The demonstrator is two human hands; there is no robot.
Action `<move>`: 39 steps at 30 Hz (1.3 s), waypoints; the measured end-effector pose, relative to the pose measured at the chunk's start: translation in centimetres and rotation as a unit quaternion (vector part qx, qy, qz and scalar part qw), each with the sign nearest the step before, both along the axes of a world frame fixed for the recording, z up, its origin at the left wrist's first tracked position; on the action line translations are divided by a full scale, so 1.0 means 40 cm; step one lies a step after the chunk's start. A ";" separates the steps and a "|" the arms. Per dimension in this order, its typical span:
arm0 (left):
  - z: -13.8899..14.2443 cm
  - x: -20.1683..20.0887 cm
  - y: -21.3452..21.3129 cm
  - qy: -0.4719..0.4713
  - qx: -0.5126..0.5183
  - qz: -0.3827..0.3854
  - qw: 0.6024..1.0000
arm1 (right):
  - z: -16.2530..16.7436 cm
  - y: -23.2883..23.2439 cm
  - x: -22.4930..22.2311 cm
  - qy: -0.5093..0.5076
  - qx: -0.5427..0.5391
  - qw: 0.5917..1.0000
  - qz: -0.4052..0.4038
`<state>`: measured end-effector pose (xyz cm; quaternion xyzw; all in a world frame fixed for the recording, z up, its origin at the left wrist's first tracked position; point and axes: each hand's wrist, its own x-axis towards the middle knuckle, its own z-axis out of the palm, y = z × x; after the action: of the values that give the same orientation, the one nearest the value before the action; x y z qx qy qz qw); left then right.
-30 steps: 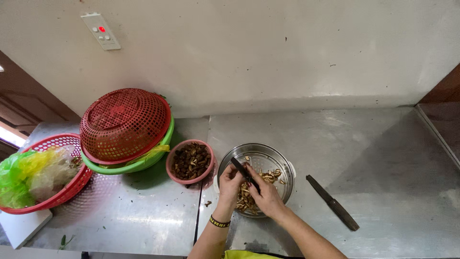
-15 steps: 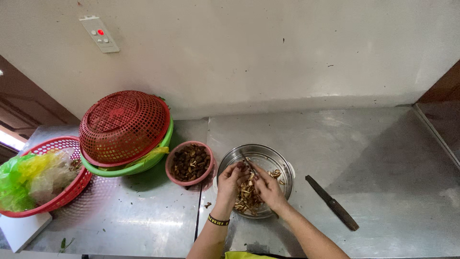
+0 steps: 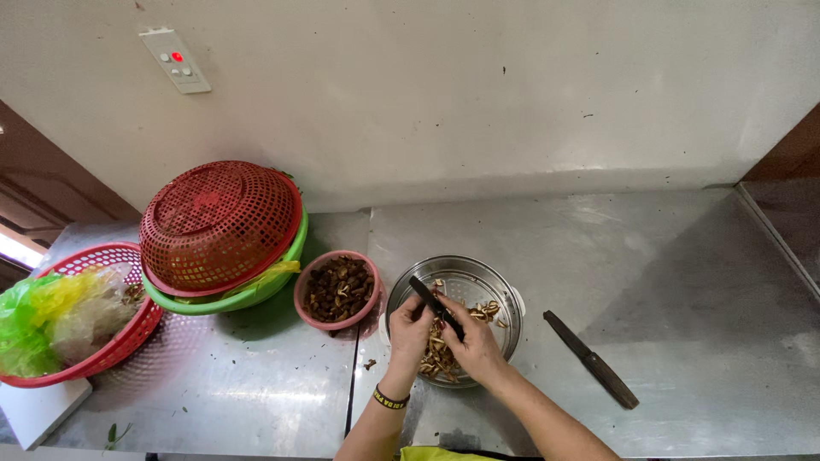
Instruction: The person trims dried mushrooms one at a time with a small knife over a metal tray, cutting off stem ends and placing the trimmed pieces into a pink bowl. They continue this repetitive trimming and sorting across the whole episode.
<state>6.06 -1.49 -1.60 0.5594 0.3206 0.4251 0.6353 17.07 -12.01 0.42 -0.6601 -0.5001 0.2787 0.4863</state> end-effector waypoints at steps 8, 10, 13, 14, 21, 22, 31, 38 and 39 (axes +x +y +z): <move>-0.004 -0.013 0.004 -0.075 -0.134 -0.013 0.988 | -0.071 0.024 0.015 0.303 -0.059 0.951 -0.015; 0.000 -0.022 0.005 -0.082 -0.159 -0.015 0.984 | -0.057 0.024 0.035 0.328 -0.114 0.937 -0.039; 0.006 -0.041 0.012 -0.080 -0.177 -0.016 0.981 | -0.022 0.018 0.042 0.263 -0.071 0.960 -0.063; 0.008 -0.047 0.014 -0.090 -0.191 -0.021 0.977 | -0.012 0.014 0.032 0.222 -0.109 0.967 -0.055; 0.000 -0.046 0.019 -0.063 -0.140 -0.031 0.988 | 0.025 0.005 -0.043 -0.033 0.081 0.996 0.032; -0.003 -0.043 0.019 -0.056 -0.116 -0.022 0.991 | 0.025 0.007 -0.045 0.037 -0.030 0.999 0.023; -0.008 -0.024 0.010 -0.039 -0.064 0.019 0.997 | -0.053 0.040 -0.054 0.062 0.108 0.992 -0.005; -0.002 -0.032 0.022 -0.087 -0.164 0.016 0.982 | -0.059 0.055 0.002 0.250 -0.110 0.957 -0.100; -0.002 -0.034 0.025 -0.083 -0.185 0.014 0.979 | -0.053 0.048 0.002 0.214 -0.113 0.966 -0.090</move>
<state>4.68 -0.49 -1.67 0.3905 0.3473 0.4125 0.7461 17.16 -10.09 -1.71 -0.6781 -0.2877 0.4234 0.5274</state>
